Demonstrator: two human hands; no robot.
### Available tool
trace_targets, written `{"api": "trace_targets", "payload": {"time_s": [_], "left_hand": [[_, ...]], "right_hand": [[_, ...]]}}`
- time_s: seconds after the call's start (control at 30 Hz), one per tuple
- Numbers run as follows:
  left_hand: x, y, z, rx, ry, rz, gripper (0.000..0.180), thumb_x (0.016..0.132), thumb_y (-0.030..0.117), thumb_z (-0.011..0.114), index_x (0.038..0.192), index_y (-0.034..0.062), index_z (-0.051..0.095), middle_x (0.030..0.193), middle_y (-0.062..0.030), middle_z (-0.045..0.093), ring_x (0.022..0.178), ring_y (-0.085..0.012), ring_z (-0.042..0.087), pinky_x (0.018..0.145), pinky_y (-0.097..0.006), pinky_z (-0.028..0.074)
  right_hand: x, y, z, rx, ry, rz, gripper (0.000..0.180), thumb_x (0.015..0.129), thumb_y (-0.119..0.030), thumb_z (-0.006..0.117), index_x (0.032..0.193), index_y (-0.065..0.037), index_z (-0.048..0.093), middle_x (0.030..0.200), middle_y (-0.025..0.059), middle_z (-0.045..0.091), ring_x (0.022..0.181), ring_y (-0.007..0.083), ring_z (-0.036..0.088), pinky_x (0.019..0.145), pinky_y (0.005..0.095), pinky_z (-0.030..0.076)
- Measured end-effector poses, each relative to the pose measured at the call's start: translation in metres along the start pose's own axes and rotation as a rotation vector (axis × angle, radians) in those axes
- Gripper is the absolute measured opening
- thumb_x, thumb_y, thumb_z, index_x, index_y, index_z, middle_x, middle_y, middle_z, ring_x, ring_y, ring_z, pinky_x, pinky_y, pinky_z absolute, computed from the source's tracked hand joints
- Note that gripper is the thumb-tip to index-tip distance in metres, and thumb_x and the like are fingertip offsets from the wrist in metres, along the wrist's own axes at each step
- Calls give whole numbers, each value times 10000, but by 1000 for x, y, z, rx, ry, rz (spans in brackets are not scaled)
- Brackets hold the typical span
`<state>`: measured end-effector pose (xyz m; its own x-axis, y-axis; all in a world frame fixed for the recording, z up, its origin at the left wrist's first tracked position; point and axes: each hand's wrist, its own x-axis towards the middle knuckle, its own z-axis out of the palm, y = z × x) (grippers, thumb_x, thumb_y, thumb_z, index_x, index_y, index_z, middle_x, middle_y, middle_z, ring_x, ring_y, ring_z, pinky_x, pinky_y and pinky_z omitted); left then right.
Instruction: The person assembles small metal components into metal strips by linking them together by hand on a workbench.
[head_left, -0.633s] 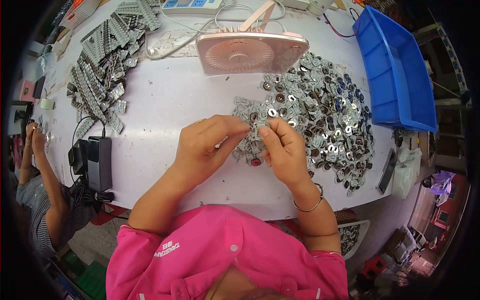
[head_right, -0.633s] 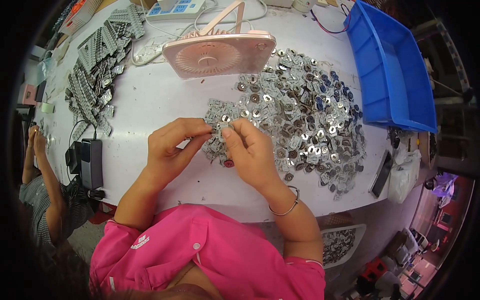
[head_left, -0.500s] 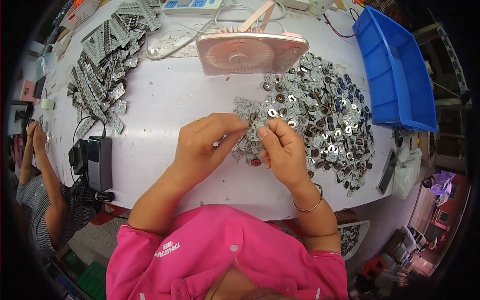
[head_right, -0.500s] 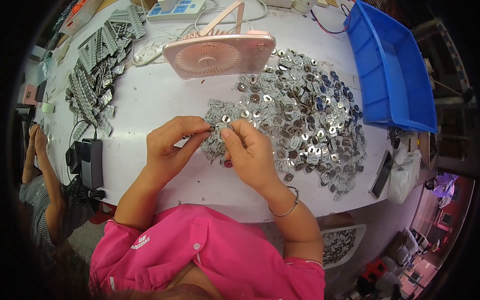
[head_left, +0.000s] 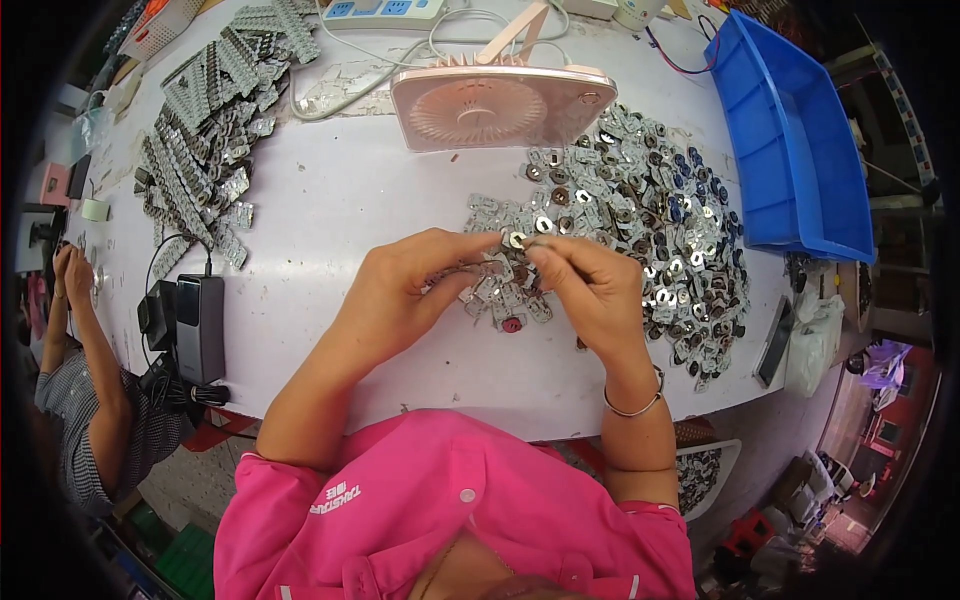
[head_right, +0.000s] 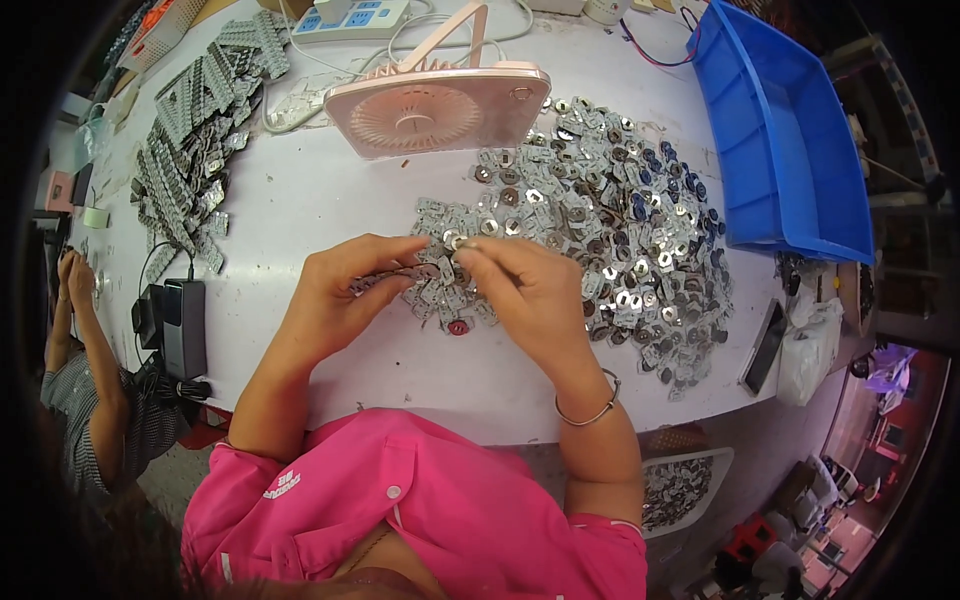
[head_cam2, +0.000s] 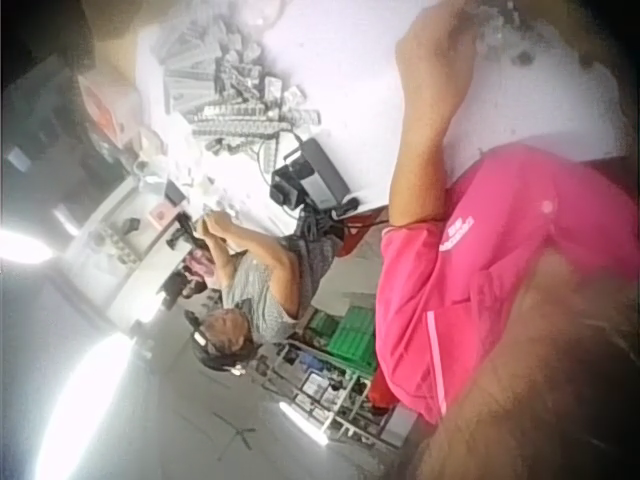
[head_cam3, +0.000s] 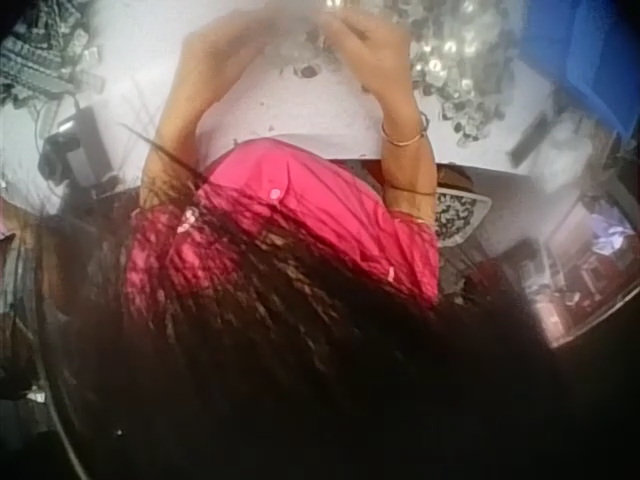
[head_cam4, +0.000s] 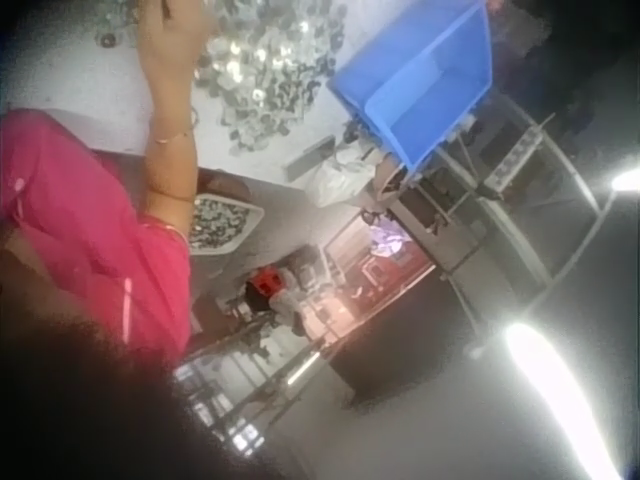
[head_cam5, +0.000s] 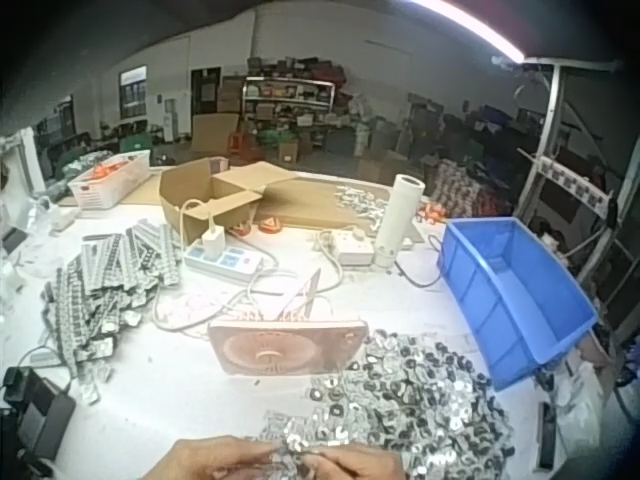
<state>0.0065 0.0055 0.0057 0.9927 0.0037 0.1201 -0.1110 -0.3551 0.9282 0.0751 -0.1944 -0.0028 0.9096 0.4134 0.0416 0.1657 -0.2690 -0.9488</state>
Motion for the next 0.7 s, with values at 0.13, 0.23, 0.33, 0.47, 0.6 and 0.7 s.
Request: {"api": "trace_targets", "payload": {"time_s": [0.13, 0.23, 0.33, 0.47, 0.6, 0.7], "left_hand": [[-3, -2, -8, -146, -66, -222, 311, 778, -67, 696, 1080, -5, 660, 952, -55, 678, 855, -103, 641, 727, -242, 527], [-4, -8, -14, -160, -147, -273, 289, 783, -28, 711, 1065, 16, 662, 851, -46, 690, 778, -81, 647, 697, -221, 526], [-3, 1, -19, -392, -171, -454, 258, 774, -26, 728, 1024, 10, 675, 824, -29, 682, 774, -67, 636, 684, -203, 517], [-2, 0, -18, -457, -108, -416, 210, 770, -31, 734, 973, -12, 682, 812, -30, 682, 741, -71, 628, 653, -204, 509], [-4, -7, -16, -323, -106, -265, 173, 765, -33, 739, 929, -16, 685, 827, -39, 684, 742, -73, 633, 662, -206, 514], [-4, -11, -14, -390, -117, -333, 156, 770, -31, 738, 915, -16, 683, 836, -42, 685, 755, -77, 638, 672, -207, 518]], "right_hand": [[-2, -6, 0, 87, -240, 135, 176, 851, -136, 700, 963, -2, 724, 673, 51, 663, 581, 76, 596, 519, 220, 447], [-2, -7, -4, 131, -299, 179, 177, 870, -157, 687, 957, -8, 727, 681, 37, 668, 565, 62, 591, 495, 200, 443], [0, -16, -9, 204, -358, 390, 182, 889, -179, 670, 960, -23, 730, 686, 26, 666, 565, 45, 588, 472, 186, 441], [-1, -13, -7, 399, -385, 458, 188, 903, -196, 655, 970, -36, 729, 682, 17, 659, 570, 38, 591, 459, 181, 436], [-7, -15, 2, 156, -368, 267, 206, 917, -202, 636, 973, -19, 710, 661, 10, 640, 572, 49, 594, 482, 193, 450], [-10, -15, 10, 60, -329, 97, 201, 938, -191, 603, 945, -4, 674, 648, 8, 624, 576, 52, 589, 498, 202, 461]]}}
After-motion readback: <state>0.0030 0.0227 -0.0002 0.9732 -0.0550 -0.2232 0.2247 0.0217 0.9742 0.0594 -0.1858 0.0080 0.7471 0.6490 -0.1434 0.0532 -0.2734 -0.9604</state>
